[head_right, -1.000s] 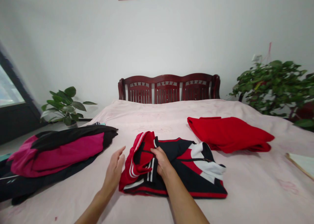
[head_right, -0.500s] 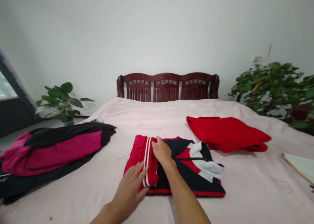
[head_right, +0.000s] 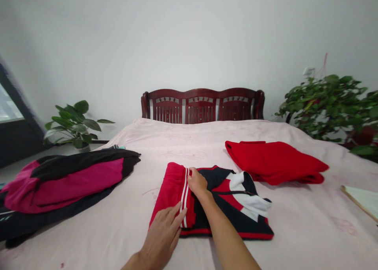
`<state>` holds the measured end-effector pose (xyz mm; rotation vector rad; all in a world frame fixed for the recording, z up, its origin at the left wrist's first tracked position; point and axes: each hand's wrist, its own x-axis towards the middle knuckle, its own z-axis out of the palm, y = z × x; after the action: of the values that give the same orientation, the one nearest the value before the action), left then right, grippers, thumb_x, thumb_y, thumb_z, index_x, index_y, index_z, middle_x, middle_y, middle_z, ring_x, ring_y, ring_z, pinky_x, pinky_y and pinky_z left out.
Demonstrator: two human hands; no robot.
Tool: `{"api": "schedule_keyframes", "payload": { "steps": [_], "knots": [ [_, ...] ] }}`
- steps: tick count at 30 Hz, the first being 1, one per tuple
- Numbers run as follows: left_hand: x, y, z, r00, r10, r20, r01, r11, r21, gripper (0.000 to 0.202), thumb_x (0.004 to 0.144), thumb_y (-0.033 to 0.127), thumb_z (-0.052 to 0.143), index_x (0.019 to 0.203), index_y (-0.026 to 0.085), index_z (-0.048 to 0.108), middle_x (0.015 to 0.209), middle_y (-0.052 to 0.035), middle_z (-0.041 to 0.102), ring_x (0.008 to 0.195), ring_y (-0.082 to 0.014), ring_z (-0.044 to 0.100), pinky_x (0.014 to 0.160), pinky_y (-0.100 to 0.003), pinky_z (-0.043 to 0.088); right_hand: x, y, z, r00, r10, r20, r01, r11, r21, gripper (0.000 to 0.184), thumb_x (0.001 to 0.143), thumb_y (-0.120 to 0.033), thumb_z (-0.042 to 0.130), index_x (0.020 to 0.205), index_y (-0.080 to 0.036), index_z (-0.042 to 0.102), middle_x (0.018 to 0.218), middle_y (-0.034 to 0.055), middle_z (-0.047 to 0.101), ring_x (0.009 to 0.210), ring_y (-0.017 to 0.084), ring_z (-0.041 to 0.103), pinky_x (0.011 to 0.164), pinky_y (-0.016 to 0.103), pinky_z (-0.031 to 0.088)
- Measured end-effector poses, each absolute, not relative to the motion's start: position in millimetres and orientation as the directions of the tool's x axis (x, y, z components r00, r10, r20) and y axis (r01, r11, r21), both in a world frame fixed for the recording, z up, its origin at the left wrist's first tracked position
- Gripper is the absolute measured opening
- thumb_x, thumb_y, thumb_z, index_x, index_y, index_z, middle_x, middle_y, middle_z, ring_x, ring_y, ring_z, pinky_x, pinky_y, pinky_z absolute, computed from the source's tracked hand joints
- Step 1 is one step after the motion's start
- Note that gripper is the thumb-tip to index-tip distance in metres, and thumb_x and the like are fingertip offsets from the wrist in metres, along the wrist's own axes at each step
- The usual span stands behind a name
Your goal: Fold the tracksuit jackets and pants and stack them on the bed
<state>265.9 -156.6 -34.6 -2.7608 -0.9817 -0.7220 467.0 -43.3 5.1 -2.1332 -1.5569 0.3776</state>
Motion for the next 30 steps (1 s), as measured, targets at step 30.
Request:
{"api": "schedule_keyframes", "payload": {
  "steps": [30],
  "knots": [
    [281.3, -154.9, -65.0, 0.673, 0.454, 0.585, 0.633, -0.762, -0.137, 0.051, 0.085, 0.016, 0.054, 0.133, 0.034, 0.056, 0.137, 0.0008, 0.062, 0.107, -0.0283, 0.056, 0.082, -0.044, 0.047, 435.5, 19.7, 17.8, 0.118, 0.971, 0.208, 0.970, -0.068, -0.235, 0.034, 0.098, -0.034, 0.042, 0.105, -0.015, 0.069, 0.112, 0.0152, 0.069, 0.105, 0.025, 0.064, 0.089, 0.036, 0.046]
  ]
}}
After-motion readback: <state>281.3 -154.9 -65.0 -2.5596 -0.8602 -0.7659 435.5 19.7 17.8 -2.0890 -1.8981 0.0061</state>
